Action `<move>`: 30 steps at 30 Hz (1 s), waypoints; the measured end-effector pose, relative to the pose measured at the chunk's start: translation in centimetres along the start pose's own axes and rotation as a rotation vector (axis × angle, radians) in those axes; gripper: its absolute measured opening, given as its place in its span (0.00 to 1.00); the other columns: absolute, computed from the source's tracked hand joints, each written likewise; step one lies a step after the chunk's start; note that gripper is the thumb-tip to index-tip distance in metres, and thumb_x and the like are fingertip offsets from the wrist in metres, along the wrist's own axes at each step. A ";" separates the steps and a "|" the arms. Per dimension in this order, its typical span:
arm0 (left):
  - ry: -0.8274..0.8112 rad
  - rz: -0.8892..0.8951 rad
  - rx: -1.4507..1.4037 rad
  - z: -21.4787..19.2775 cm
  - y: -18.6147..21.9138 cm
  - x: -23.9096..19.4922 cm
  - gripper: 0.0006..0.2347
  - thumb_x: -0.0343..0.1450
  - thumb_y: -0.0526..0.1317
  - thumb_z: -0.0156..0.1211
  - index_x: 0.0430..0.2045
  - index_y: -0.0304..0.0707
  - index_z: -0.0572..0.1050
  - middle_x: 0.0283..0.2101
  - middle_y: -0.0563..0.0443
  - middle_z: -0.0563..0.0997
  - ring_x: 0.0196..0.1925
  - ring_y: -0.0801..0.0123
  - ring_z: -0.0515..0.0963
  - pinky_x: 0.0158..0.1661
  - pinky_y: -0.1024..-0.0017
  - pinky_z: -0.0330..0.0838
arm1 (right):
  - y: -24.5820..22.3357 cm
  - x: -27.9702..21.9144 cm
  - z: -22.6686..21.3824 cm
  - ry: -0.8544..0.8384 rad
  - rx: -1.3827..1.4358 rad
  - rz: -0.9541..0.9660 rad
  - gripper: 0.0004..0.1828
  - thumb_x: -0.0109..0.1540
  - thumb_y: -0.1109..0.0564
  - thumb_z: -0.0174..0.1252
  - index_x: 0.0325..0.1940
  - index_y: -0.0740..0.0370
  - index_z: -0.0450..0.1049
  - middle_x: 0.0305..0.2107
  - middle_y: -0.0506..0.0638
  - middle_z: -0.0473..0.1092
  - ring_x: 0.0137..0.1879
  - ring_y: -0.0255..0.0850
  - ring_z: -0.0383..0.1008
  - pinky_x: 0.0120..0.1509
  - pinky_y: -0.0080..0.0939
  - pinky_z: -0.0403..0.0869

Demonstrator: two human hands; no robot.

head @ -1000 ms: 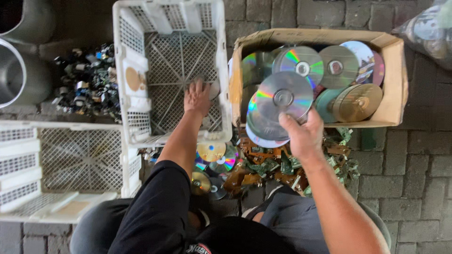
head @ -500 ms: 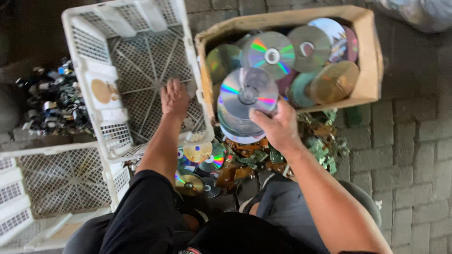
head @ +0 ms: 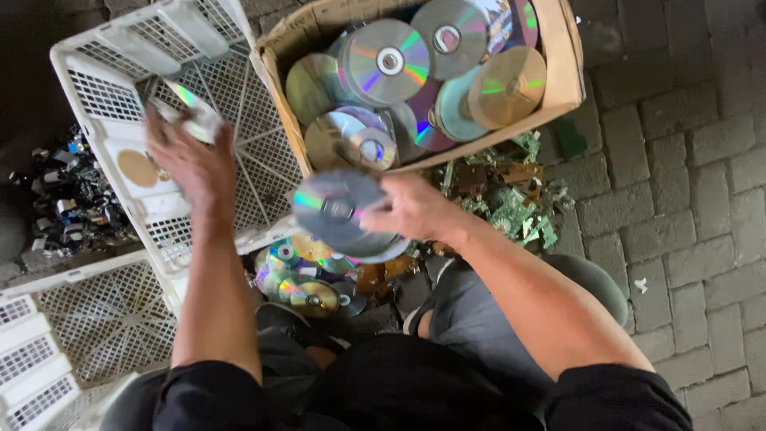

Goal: The person sits on the ground and sorts through a pile of CDs, picking them up one by one and placing them into a cardboard box. The person handles the CDs by hand, occasionally flipping them over before stacking them in the box.

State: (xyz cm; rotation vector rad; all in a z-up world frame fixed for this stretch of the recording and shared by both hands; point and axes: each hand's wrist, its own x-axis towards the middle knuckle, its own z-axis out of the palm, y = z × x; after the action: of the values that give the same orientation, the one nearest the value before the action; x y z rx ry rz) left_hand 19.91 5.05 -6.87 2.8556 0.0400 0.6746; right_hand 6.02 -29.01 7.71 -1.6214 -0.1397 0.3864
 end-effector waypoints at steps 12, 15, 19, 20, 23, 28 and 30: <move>-0.457 0.881 -0.035 -8.3 22.6 2.1 0.29 0.70 0.61 0.63 0.57 0.38 0.74 0.75 0.40 0.58 0.78 0.43 0.48 0.73 0.41 0.34 | -4.6 -3.1 0.8 -0.641 -0.452 0.320 0.11 0.54 0.53 0.61 0.28 0.54 0.64 0.25 0.43 0.76 0.31 0.34 0.72 0.37 0.37 0.67; -0.300 1.025 0.044 -7.5 23.9 1.2 0.33 0.63 0.63 0.70 0.51 0.35 0.80 0.75 0.44 0.60 0.76 0.48 0.56 0.73 0.43 0.46 | -4.3 -3.4 -0.5 -0.603 -0.518 0.203 0.10 0.50 0.53 0.61 0.31 0.52 0.68 0.27 0.42 0.75 0.33 0.33 0.76 0.38 0.36 0.69; -0.539 0.684 -0.294 -8.3 22.2 1.2 0.27 0.68 0.48 0.70 0.62 0.43 0.72 0.74 0.39 0.56 0.75 0.46 0.53 0.72 0.50 0.44 | -6.3 -4.1 -3.2 -0.521 -0.490 0.328 0.36 0.52 0.47 0.63 0.64 0.54 0.71 0.46 0.46 0.82 0.50 0.34 0.83 0.50 0.34 0.77; -0.296 0.582 -0.592 -7.0 20.4 0.9 0.24 0.66 0.39 0.79 0.57 0.47 0.78 0.69 0.38 0.66 0.71 0.42 0.65 0.69 0.50 0.57 | -6.7 -4.2 -3.7 -0.456 -0.424 0.344 0.38 0.52 0.47 0.63 0.66 0.57 0.70 0.47 0.48 0.82 0.52 0.33 0.83 0.50 0.32 0.77; -0.446 0.009 -0.984 -14.2 17.5 -1.8 0.18 0.76 0.45 0.50 0.60 0.43 0.73 0.64 0.46 0.72 0.68 0.59 0.67 0.67 0.60 0.58 | -9.0 -4.7 -3.9 -0.207 -0.266 0.376 0.30 0.52 0.51 0.64 0.60 0.47 0.75 0.47 0.42 0.80 0.48 0.36 0.80 0.57 0.38 0.73; -0.702 -0.442 -1.517 -17.8 14.8 -11.5 0.26 0.77 0.56 0.39 0.69 0.46 0.61 0.70 0.42 0.68 0.70 0.52 0.68 0.63 0.49 0.65 | -5.8 -3.9 -0.2 0.145 0.145 0.051 0.20 0.53 0.54 0.75 0.40 0.63 0.74 0.31 0.53 0.78 0.44 0.40 0.81 0.50 0.38 0.76; -0.783 -0.636 -1.765 -18.4 14.2 -15.1 0.29 0.78 0.60 0.35 0.73 0.48 0.56 0.73 0.40 0.66 0.71 0.49 0.68 0.61 0.44 0.69 | -4.3 -3.5 1.4 0.197 0.105 0.021 0.21 0.55 0.51 0.75 0.45 0.63 0.77 0.36 0.56 0.79 0.50 0.45 0.82 0.57 0.44 0.77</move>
State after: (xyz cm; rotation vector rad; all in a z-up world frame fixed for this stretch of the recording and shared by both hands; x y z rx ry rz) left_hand -2.08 -6.42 5.54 1.0686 0.1311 -0.4538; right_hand 2.91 -28.38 12.48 -1.5484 0.0464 0.2442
